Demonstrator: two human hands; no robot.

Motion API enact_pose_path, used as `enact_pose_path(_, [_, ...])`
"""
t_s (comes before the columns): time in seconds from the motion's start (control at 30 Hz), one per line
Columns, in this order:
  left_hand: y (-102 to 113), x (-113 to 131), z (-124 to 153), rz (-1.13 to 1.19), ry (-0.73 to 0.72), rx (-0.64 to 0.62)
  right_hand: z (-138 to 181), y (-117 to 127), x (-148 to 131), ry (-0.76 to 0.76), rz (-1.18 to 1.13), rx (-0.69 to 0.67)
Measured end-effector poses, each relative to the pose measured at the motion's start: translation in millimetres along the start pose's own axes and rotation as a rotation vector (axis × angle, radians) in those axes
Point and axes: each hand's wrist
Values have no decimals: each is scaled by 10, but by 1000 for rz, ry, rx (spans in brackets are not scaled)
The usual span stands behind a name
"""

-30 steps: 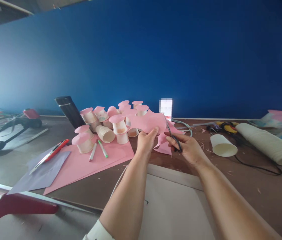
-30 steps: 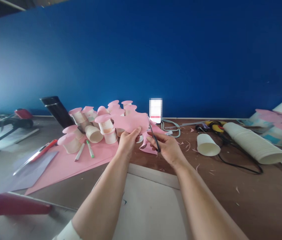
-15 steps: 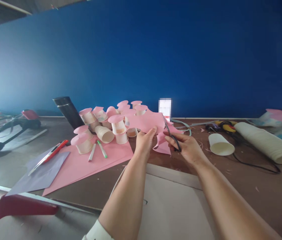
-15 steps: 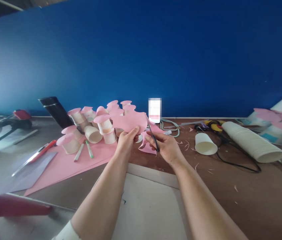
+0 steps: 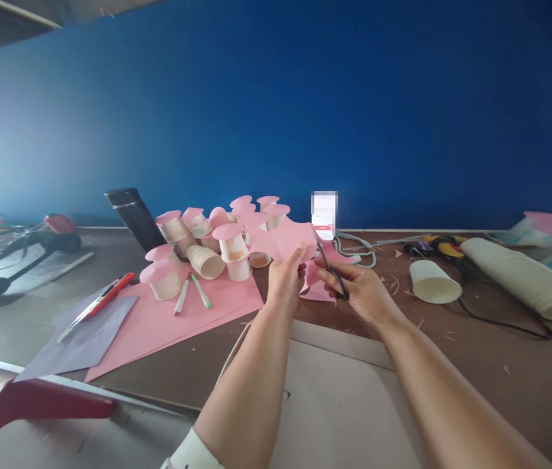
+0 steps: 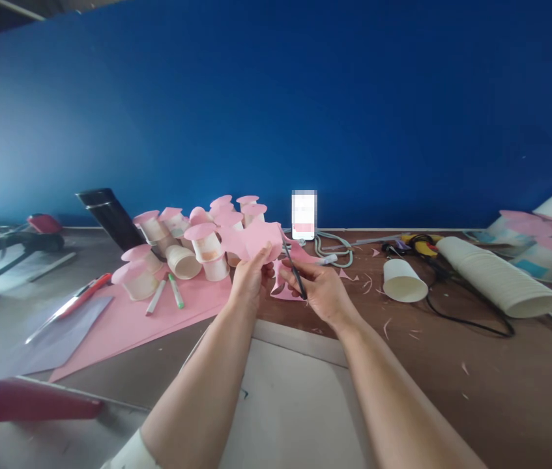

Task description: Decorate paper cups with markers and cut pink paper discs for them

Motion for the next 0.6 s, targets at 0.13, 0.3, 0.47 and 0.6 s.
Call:
enact_pose_path(0.13, [-14, 14, 22, -2, -93, 19, 0, -18, -15, -16, 0, -28])
enact_pose_path(0.3, [4, 71, 56, -185, -119, -31, -3, 12, 0, 15, 44, -17])
enact_pose_path(0.47, [76, 57, 7, -296, -82, -54, -9, 18, 26, 24, 14, -14])
enact_pose_path(0.6, [93, 33, -35, -264, -66, -58, -16, 29, 17, 32, 50, -2])
Point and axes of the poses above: each hand's wrist, its own z-axis away from the middle knuckle, its own y-axis out of the back of the hand, x = y × z, and after that the axes turned 12 degrees about z, right-handed
